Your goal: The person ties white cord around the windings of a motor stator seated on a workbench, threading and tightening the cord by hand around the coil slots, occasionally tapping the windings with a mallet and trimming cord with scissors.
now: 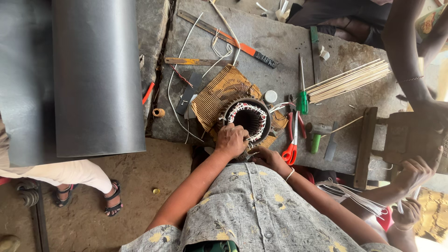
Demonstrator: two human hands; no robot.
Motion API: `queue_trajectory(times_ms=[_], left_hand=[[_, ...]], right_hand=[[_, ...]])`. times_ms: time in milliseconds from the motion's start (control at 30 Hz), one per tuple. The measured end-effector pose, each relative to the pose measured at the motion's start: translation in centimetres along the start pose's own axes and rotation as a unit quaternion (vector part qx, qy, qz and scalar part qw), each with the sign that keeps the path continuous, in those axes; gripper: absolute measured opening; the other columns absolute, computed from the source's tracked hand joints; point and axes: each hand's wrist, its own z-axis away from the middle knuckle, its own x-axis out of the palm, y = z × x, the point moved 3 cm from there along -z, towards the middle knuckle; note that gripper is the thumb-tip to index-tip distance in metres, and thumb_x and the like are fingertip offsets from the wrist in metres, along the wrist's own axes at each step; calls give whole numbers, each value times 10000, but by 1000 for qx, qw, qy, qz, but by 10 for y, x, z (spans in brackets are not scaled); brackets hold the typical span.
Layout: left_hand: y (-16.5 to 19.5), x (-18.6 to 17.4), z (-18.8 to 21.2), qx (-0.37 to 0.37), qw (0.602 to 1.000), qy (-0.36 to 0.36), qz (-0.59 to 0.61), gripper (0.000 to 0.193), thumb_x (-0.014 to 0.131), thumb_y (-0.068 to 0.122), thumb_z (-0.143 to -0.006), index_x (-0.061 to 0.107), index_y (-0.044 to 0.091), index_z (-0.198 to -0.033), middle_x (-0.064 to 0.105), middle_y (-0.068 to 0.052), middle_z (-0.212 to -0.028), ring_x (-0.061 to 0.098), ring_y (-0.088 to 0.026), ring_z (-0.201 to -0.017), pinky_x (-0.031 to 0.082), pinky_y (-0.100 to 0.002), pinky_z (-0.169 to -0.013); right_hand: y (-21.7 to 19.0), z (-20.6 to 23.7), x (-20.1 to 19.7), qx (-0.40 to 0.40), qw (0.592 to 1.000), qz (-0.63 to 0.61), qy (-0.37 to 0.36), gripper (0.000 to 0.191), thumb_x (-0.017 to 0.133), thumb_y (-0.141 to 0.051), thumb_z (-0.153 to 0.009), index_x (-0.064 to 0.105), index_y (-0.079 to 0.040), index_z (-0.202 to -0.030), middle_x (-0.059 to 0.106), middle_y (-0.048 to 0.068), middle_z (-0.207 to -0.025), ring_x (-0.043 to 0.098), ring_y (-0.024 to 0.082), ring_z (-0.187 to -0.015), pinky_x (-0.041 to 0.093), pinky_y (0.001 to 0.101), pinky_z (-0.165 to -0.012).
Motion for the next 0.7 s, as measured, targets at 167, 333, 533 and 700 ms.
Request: queue_trajectory(times_ms=[167, 333, 533, 700], left_hand=[[-2, 6, -2, -16, 1000, 13, 15, 64, 794, 219, -810, 776, 171, -849, 741, -15, -919, 642, -219, -912, 521, -374, -849], [0, 9, -3, -15, 1000, 15, -13, 46, 755, 188, -825, 741, 145, -833, 711, -33, -888, 628, -227, -892, 507, -395, -801], [3, 5, 0, -19, 1000, 16, -3, 59, 733, 178, -842, 711, 128, -866, 694, -54, -903, 628, -238, -919, 499, -399, -818], [0, 8, 5, 8, 997, 77, -6, 495, 751, 190, -792, 519, 51, -1206, 646, -134, -1037, 626, -286, -973, 502, -445, -842]], right_hand=[[19, -4, 16, 56, 956, -284, -52, 402, 617, -144, -982, 478, -71, -1352, 716, 29, -1197, 691, 137, -1170, 555, 295, -975], [43, 7, 17, 173, 913, -370, 14, 307, 597, -145, -1007, 598, 6, -1275, 722, 96, -1195, 679, 117, -1099, 536, 245, -965], [26, 24, -20, 169, 869, -418, 202, 283, 704, -144, -1030, 659, 53, -1227, 701, 46, -968, 602, 101, -708, 516, 240, -641], [-40, -64, -68, 174, 966, 191, -11, 248, 689, -316, -952, 820, -119, -1027, 786, 103, -775, 708, 144, -626, 574, 306, -637]])
